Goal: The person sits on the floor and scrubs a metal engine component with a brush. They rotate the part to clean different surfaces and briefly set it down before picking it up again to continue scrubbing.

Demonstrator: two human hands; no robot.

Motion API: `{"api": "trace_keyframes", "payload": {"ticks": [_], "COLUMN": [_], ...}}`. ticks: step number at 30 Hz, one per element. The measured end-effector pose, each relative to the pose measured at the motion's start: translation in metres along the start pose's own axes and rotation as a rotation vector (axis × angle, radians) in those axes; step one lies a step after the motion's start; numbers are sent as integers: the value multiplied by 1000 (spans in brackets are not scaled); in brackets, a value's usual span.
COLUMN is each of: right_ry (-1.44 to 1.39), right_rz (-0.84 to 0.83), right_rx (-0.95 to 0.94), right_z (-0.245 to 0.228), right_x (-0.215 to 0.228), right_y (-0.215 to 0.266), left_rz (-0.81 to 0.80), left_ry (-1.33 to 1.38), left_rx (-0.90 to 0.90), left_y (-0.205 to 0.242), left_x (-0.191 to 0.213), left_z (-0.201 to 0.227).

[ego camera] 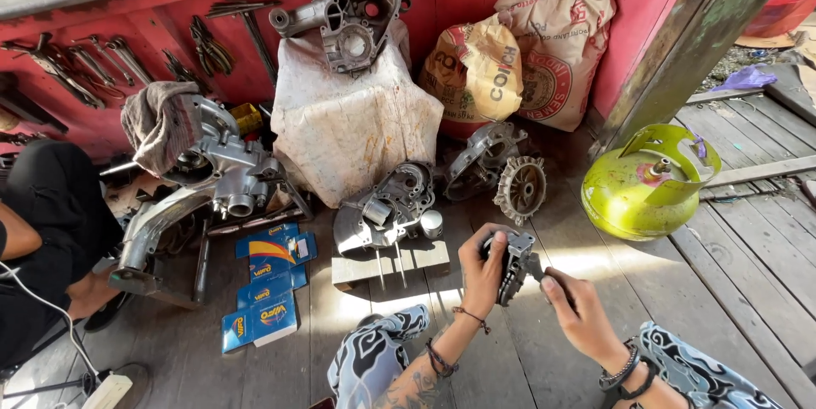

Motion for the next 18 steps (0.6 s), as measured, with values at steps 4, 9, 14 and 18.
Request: {"api": "trace_keyframes", "payload": {"ticks": [4, 9, 14, 18], "right_ry": [25, -4, -8, -38], "right_rz": [-56, 8, -13, 21], "right_rx": [-77, -30, -16, 20], "right_z": [-35, -8, -26, -28], "right_x": [1, -2, 1, 2], "right_y": [1, 6, -1, 6], "left_rz": [37, -8, 24, -5], "left_ry": [-11, 2, -5, 9], "left_rx": [-4, 7, 45, 41], "left_y": [-1, 4, 0, 7], "left_x": [5, 0, 2, -1], "left_z": [4, 10, 10, 11]}}
Point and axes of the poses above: each hand's wrist, its own y-axis away from the middle knuckle, its own x-axis out of the back of the hand, z = x × y, the point moved 4 cm from there along -y, towards the middle knuckle, and after that the axes turned 10 degrees about y, right-handed, at the moved point
